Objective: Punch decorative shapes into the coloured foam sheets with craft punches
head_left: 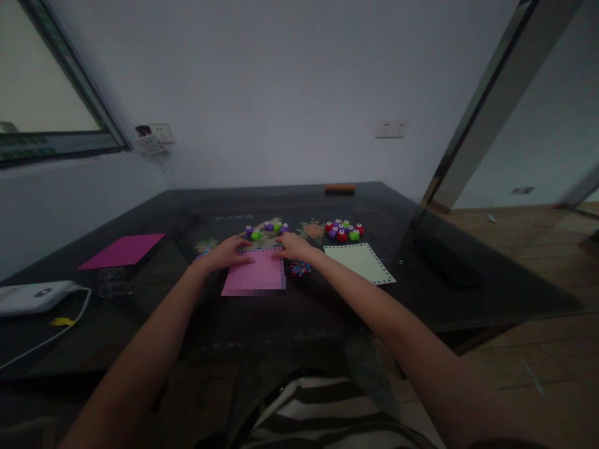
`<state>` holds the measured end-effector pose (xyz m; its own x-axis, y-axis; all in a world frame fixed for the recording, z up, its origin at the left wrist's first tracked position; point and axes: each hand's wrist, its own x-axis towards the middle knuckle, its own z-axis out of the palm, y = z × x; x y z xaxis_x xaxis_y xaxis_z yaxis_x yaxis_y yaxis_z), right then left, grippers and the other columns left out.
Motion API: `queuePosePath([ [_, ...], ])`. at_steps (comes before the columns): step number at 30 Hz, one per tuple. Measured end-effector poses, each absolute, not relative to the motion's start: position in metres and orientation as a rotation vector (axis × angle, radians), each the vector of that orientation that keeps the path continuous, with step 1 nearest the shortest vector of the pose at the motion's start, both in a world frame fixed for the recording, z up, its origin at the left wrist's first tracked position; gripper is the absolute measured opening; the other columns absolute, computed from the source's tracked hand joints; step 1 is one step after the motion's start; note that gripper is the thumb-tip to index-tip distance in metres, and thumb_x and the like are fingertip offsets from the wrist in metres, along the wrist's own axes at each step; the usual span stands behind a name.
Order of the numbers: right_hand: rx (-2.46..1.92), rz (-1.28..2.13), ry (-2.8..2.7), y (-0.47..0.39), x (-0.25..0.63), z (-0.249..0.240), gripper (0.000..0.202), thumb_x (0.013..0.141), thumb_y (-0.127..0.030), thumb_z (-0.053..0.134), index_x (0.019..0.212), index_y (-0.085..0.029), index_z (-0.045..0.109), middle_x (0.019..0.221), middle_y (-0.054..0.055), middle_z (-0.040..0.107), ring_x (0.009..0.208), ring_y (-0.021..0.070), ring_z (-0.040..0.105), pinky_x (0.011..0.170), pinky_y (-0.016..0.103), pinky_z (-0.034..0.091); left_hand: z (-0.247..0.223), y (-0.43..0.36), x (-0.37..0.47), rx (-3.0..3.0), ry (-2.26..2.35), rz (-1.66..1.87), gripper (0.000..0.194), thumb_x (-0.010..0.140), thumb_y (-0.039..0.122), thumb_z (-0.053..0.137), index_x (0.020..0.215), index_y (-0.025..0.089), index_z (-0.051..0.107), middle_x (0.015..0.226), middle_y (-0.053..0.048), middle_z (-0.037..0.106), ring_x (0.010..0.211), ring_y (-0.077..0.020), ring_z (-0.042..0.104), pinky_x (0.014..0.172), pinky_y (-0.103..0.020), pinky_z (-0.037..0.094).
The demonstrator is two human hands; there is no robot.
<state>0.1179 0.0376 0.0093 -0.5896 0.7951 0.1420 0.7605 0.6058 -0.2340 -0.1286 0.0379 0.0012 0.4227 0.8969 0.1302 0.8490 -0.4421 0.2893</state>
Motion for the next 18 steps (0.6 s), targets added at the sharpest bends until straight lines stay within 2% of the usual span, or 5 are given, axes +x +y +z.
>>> queuePosePath([
  [2,-1.283,0.135,-2.633,0.038,0.116,0.002,0.055,0.076,-0.055,0.061,0.111,-0.012,0.063,0.116,0.019,0.058,0.105,0.0299,0.054,0.084,0.037,0.043,-0.004,0.041,-0.132,2.536,1.520,0.348,0.062,0.065,0.056,0.065,0.113,0.017,0.063,0.116,-0.013,0.060,0.110,-0.0283,0.054,0.097,-0.038,0.040],
  [5,-1.271,0.108,-2.633,0.038,0.117,-0.006,0.057,0.075,-0.058,0.061,0.111,-0.014,0.063,0.121,0.018,0.053,0.109,0.0306,0.051,0.086,0.038,0.043,-0.007,0.044,-0.134,2.568,1.469,0.344,0.061,0.067,0.055,0.064,0.115,0.017,0.063,0.114,-0.014,0.061,0.108,-0.0277,0.055,0.096,-0.037,0.040],
  [11,-1.233,0.171,-2.553,0.038,0.117,-0.010,0.052,0.072,-0.053,0.067,0.108,-0.016,0.062,0.114,0.015,0.055,0.103,0.0274,0.052,0.082,0.035,0.043,-0.004,0.043,-0.132,2.564,1.448,0.423,0.056,0.063,0.056,0.066,0.105,0.018,0.068,0.104,-0.012,0.063,0.098,-0.0273,0.058,0.090,-0.036,0.044],
  [18,-1.251,0.182,-2.557,0.037,0.116,-0.008,0.049,0.072,-0.053,0.067,0.100,-0.013,0.064,0.114,0.016,0.055,0.107,0.0270,0.049,0.085,0.035,0.042,-0.001,0.041,-0.131,2.612,1.472,0.365,0.053,0.064,0.054,0.065,0.102,0.017,0.069,0.103,-0.012,0.063,0.101,-0.0275,0.057,0.091,-0.036,0.043],
])
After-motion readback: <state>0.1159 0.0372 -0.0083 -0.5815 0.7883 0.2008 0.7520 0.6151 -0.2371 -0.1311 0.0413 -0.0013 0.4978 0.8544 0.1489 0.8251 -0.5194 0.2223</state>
